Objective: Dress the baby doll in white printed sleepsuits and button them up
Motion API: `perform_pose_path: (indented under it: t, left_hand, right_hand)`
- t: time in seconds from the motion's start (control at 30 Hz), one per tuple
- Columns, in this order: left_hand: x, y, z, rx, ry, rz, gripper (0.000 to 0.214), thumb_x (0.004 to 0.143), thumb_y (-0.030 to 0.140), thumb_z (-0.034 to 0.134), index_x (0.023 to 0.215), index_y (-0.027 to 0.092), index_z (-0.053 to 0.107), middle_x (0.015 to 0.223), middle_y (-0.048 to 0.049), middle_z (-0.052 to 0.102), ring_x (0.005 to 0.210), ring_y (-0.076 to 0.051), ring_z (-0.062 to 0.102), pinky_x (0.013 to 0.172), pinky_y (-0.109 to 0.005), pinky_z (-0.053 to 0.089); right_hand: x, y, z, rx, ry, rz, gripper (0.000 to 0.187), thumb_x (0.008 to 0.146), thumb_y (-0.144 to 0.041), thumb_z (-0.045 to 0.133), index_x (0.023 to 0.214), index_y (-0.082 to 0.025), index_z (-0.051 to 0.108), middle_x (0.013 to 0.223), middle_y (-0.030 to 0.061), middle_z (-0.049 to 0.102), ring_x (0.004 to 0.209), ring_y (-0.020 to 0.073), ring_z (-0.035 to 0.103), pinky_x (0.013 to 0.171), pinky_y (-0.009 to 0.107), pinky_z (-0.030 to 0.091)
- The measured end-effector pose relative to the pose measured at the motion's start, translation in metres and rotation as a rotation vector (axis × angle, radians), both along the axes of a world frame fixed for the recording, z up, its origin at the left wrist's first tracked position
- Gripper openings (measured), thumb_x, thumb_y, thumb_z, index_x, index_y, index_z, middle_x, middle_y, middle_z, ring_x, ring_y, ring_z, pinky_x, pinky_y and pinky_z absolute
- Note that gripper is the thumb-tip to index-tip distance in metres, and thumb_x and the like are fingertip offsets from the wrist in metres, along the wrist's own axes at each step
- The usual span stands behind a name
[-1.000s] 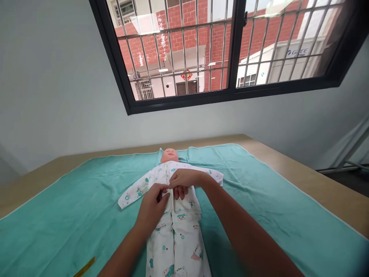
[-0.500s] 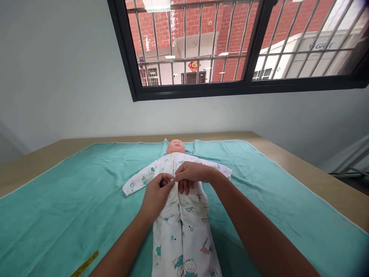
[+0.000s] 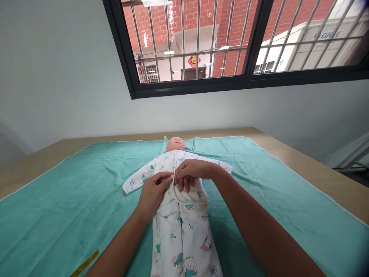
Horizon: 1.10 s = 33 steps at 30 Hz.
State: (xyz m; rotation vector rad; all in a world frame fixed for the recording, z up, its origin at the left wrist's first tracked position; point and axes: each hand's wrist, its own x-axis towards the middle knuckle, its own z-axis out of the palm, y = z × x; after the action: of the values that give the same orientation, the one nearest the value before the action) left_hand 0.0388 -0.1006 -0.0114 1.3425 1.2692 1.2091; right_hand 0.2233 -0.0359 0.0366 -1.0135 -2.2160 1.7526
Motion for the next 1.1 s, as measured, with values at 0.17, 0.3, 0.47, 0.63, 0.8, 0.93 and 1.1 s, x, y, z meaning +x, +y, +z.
perform_pose_path:
  t: [0.17,0.3,0.47,0.63,0.8,0.93,1.1]
  left_hand:
    - [0.001,-0.003,0.004,-0.047,-0.018,-0.008,0.029,0.072,0.035,0.07,0.095,0.017,0.074,0.088,-0.0045,0.074,0.085,-0.02,0.063,0.073,-0.027,0.045]
    - [0.002,-0.005,0.008,0.003,0.063,-0.001,0.027,0.076,0.036,0.067,0.094,0.018,0.075,0.089,-0.004,0.075,0.089,-0.021,0.063,0.077,-0.027,0.046]
    - [0.005,-0.007,0.005,0.107,0.206,0.038,0.027,0.08,0.039,0.062,0.094,0.018,0.073,0.089,-0.0042,0.074,0.083,-0.02,0.065,0.074,-0.028,0.047]
    - [0.01,-0.007,-0.01,0.375,0.577,0.145,0.023,0.082,0.028,0.055,0.097,0.019,0.07,0.083,-0.0044,0.071,0.073,-0.018,0.062,0.069,-0.029,0.046]
    - [0.015,-0.006,-0.013,0.407,0.672,0.194,0.019,0.082,0.025,0.055,0.097,0.02,0.065,0.08,-0.0036,0.07,0.071,-0.019,0.063,0.068,-0.029,0.045]
    - [0.016,-0.006,-0.012,0.39,0.619,0.222,0.02,0.081,0.024,0.055,0.1,0.021,0.061,0.079,-0.0016,0.069,0.07,-0.018,0.063,0.065,-0.028,0.044]
    - [0.014,-0.006,-0.01,0.366,0.587,0.211,0.019,0.08,0.021,0.053,0.099,0.021,0.058,0.078,-0.0004,0.068,0.069,-0.017,0.062,0.064,-0.027,0.043]
  right_hand:
    - [0.0,0.001,-0.002,0.022,-0.02,-0.012,0.024,0.076,-0.037,0.061,0.083,-0.015,0.071,0.077,0.0042,0.073,0.059,0.0115,0.065,0.053,0.019,0.049]
    - [-0.002,0.003,-0.006,0.055,-0.053,-0.029,0.021,0.074,-0.037,0.065,0.077,-0.017,0.068,0.077,0.0026,0.073,0.061,0.0111,0.065,0.054,0.018,0.049]
    - [-0.004,0.001,-0.009,0.11,-0.074,-0.029,0.015,0.073,-0.033,0.063,0.074,-0.017,0.064,0.071,0.0004,0.071,0.058,0.0114,0.064,0.051,0.019,0.047]
    - [-0.002,-0.002,-0.005,0.122,-0.071,0.034,0.016,0.072,-0.028,0.06,0.083,-0.017,0.065,0.075,0.0007,0.071,0.06,0.0109,0.064,0.053,0.02,0.048]
    - [-0.002,-0.003,-0.003,0.148,-0.069,0.06,0.016,0.075,-0.026,0.055,0.083,-0.017,0.065,0.075,0.0007,0.071,0.06,0.0102,0.064,0.053,0.019,0.048]
    - [-0.003,-0.003,-0.003,0.143,-0.066,0.033,0.016,0.076,-0.027,0.056,0.082,-0.017,0.066,0.074,0.0005,0.071,0.058,0.0089,0.063,0.054,0.019,0.048]
    - [-0.003,-0.003,-0.005,0.118,-0.023,-0.015,0.021,0.077,-0.032,0.059,0.087,-0.017,0.07,0.071,0.0015,0.07,0.055,0.0091,0.061,0.051,0.019,0.046]
